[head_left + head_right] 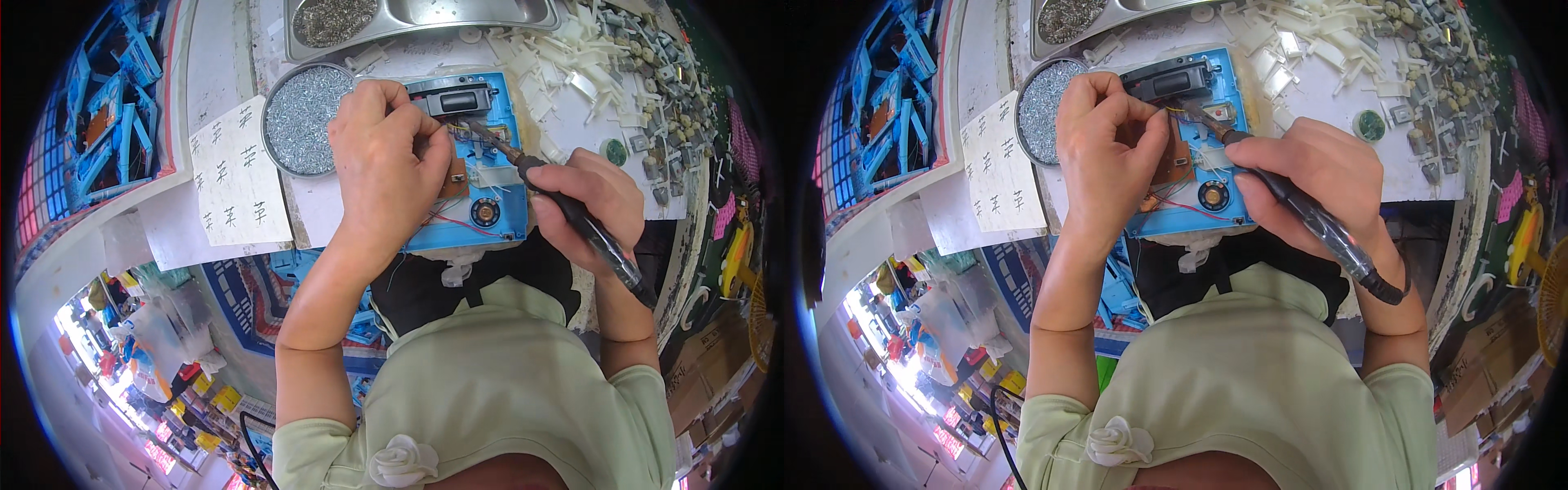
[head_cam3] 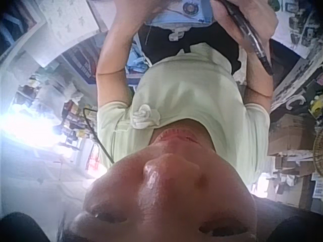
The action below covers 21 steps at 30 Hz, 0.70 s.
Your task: The recorder is soldering components onto a circuit board and assembling a plastic device housing.
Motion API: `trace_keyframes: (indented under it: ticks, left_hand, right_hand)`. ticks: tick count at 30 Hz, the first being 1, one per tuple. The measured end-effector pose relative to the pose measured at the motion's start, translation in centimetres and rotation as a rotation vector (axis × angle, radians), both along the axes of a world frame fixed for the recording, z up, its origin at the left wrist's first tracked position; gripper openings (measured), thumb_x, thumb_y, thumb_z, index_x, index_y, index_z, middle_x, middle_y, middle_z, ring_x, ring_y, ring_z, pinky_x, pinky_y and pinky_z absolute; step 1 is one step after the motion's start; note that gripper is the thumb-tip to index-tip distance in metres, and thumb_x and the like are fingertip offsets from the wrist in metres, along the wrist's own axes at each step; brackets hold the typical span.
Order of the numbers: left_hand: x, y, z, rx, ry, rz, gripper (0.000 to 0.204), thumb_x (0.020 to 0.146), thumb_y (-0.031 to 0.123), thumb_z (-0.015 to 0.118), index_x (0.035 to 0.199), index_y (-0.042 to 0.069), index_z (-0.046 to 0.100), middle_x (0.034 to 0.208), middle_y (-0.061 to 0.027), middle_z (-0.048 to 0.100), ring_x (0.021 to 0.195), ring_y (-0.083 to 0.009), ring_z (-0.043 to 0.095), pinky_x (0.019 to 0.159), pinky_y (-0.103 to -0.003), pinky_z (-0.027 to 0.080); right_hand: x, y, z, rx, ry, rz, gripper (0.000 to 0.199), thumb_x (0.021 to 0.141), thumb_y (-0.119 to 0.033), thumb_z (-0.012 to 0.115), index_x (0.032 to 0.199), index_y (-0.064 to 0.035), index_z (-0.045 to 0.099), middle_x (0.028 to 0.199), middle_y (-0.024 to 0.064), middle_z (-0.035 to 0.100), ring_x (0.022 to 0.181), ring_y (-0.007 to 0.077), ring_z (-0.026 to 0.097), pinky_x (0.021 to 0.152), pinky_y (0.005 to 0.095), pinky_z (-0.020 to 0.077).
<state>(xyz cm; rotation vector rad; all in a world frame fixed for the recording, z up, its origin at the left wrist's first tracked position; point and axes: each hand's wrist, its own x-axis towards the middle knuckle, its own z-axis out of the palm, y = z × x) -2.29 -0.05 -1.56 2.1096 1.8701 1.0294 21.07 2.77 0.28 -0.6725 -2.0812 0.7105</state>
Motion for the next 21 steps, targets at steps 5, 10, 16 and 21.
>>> trace_keyframes:
  ticks: [5,10,16,21]
  left_hand:
    - [0.11,0.02,0.01,-0.017,-0.027,0.012,0.013,0.066,0.006,0.078,0.069,0.006,0.065,0.09,-0.008,0.054,0.086,-0.029,0.054,0.074,-0.042,0.041]
    - [0.21,-0.02,-0.17,-0.009,-0.054,0.022,0.013,0.066,0.006,0.078,0.068,0.006,0.065,0.089,-0.0078,0.054,0.085,-0.0289,0.055,0.072,-0.042,0.04]
    - [0.28,0.04,-0.37,0.014,-0.051,0.022,0.014,0.065,0.006,0.078,0.068,0.006,0.065,0.088,-0.008,0.054,0.085,-0.0288,0.055,0.071,-0.042,0.041]
    - [0.5,-0.08,-0.32,-0.007,-0.037,0.05,0.013,0.066,0.008,0.078,0.068,0.007,0.065,0.088,-0.0066,0.054,0.087,-0.0275,0.055,0.075,-0.042,0.038]
  right_hand:
    - [-0.55,0.18,-0.08,-0.009,0.001,0.004,0.026,0.075,0.0,0.078,0.1,-0.0036,0.072,0.068,0.0061,0.062,0.053,0.0218,0.053,0.049,0.0323,0.0419]
    - [-0.79,0.28,-0.09,0.003,0.0,0.012,0.026,0.075,0.0,0.078,0.1,-0.0042,0.072,0.069,0.0058,0.062,0.053,0.0217,0.054,0.048,0.0323,0.0426]
    - [-0.87,0.28,-0.12,0.006,0.018,0.018,0.027,0.075,0.0,0.079,0.101,-0.0043,0.072,0.068,0.0056,0.061,0.053,0.0214,0.054,0.048,0.0323,0.0423]
    - [-0.79,0.32,-0.02,-0.016,0.006,0.026,0.028,0.076,-0.001,0.079,0.103,-0.0038,0.072,0.068,0.006,0.061,0.053,0.0215,0.054,0.049,0.0322,0.043]
